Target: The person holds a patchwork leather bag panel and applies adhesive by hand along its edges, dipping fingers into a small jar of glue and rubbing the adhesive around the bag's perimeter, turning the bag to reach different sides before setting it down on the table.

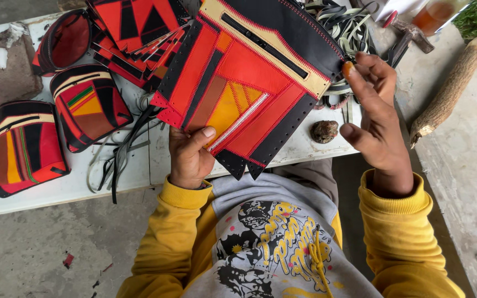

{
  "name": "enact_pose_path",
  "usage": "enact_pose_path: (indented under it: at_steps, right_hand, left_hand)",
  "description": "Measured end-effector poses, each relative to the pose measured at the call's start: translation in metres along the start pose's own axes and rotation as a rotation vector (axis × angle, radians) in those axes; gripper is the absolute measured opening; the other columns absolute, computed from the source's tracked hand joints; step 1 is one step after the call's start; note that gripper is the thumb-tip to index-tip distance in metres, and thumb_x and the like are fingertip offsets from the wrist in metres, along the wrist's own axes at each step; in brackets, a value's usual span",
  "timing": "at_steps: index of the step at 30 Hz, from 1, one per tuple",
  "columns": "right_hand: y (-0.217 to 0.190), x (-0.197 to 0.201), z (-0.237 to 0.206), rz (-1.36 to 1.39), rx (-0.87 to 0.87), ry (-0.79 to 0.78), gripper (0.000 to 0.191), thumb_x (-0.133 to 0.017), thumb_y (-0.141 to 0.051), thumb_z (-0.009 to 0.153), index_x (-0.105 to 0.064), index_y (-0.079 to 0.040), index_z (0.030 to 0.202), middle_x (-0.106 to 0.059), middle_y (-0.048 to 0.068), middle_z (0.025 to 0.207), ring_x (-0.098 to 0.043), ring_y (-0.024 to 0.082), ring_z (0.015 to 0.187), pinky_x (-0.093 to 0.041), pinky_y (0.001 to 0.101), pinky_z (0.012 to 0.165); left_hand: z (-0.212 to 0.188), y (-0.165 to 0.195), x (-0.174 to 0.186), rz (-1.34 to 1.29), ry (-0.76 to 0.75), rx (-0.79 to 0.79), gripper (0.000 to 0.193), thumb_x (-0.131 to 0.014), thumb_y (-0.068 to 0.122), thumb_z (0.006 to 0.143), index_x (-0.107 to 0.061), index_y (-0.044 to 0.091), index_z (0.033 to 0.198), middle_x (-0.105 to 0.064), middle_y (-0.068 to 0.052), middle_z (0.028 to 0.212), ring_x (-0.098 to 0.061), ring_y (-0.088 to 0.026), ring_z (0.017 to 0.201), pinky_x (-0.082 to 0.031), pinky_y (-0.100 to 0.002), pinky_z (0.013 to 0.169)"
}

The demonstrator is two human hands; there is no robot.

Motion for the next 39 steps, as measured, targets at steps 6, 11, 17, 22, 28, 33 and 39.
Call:
enact_pose_path:
  at_steps: [6,11,17,22,28,33,39]
  right_hand:
    - [-0.009,-0.003,-0.007,-0.322,0.041,-0.1,0.067,-0.068,-0.033,0.083,-0.063,-0.013,0.147,-0.043,0.015,0.147,-0.041,0.029,0.144,-0.03,0.041,0.126]
    - [-0.011,0.001,-0.002,-0.464,0.033,-0.063,0.083,-0.072,-0.033,0.084,-0.048,-0.01,0.16,-0.044,0.019,0.144,-0.042,0.035,0.136,-0.031,0.0449,0.122]
    - [-0.022,-0.008,0.004,-0.637,0.118,-0.129,0.083,-0.075,-0.029,0.076,-0.052,-0.012,0.155,-0.051,0.024,0.141,-0.045,0.039,0.129,-0.031,0.0504,0.112]
    - [-0.033,-0.019,-0.001,-0.706,0.121,-0.157,0.073,-0.073,-0.026,0.075,-0.061,-0.016,0.146,-0.055,0.02,0.139,-0.048,0.037,0.125,-0.032,0.0503,0.108]
    - [-0.006,-0.025,-0.005,-0.84,-0.012,-0.239,0.052,-0.08,-0.033,0.07,-0.074,-0.022,0.12,-0.058,0.013,0.135,-0.047,0.034,0.123,-0.03,0.0502,0.105]
    - [0.072,-0.04,0.027,-0.969,-0.059,-0.42,0.057,-0.083,-0.043,0.067,-0.079,-0.024,0.121,-0.058,0.009,0.131,-0.046,0.036,0.121,-0.032,0.0476,0.101]
    - [0.136,-0.064,0.033,-0.984,-0.23,-0.677,0.058,-0.087,-0.047,0.059,-0.079,-0.016,0.106,-0.058,0.003,0.135,-0.044,0.031,0.123,-0.031,0.0466,0.095]
  left_hand:
    - [0.0,-0.002,0.008,0.044,0.031,-0.033,0.053,-0.067,-0.013,0.088,-0.06,0.004,0.137,-0.068,-0.01,0.13,-0.065,-0.024,0.123,-0.049,-0.042,0.115]
    - [0.0,-0.003,0.007,0.03,0.029,-0.016,0.054,-0.067,-0.012,0.087,-0.059,0.005,0.137,-0.068,-0.01,0.13,-0.065,-0.023,0.123,-0.05,-0.042,0.114]
    - [0.001,-0.002,0.007,0.013,0.006,-0.018,0.052,-0.068,-0.012,0.087,-0.06,0.004,0.136,-0.068,-0.011,0.129,-0.065,-0.024,0.123,-0.05,-0.043,0.114]
    - [0.0,-0.004,0.013,0.033,0.048,-0.031,0.052,-0.069,-0.012,0.086,-0.06,0.004,0.134,-0.069,-0.01,0.127,-0.066,-0.023,0.121,-0.05,-0.042,0.113]
    - [0.005,0.014,0.017,0.127,0.014,-0.185,0.053,-0.069,-0.016,0.089,-0.059,0.001,0.138,-0.069,-0.011,0.13,-0.065,-0.023,0.121,-0.049,-0.04,0.113]
    - [0.005,0.028,0.023,0.171,0.036,-0.237,0.056,-0.067,-0.019,0.087,-0.057,0.003,0.138,-0.067,-0.009,0.134,-0.064,-0.021,0.127,-0.049,-0.039,0.115]
    - [0.001,0.009,0.024,0.114,-0.001,-0.169,0.052,-0.067,-0.02,0.094,-0.058,0.001,0.141,-0.067,-0.012,0.131,-0.064,-0.021,0.123,-0.049,-0.04,0.113]
Point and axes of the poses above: each hand's wrist, its own z-axis towards the middle knuckle, its own x-axis out of the back of the hand, y = z × x, the point moved 7 cm from there along z, towards the middle knuckle
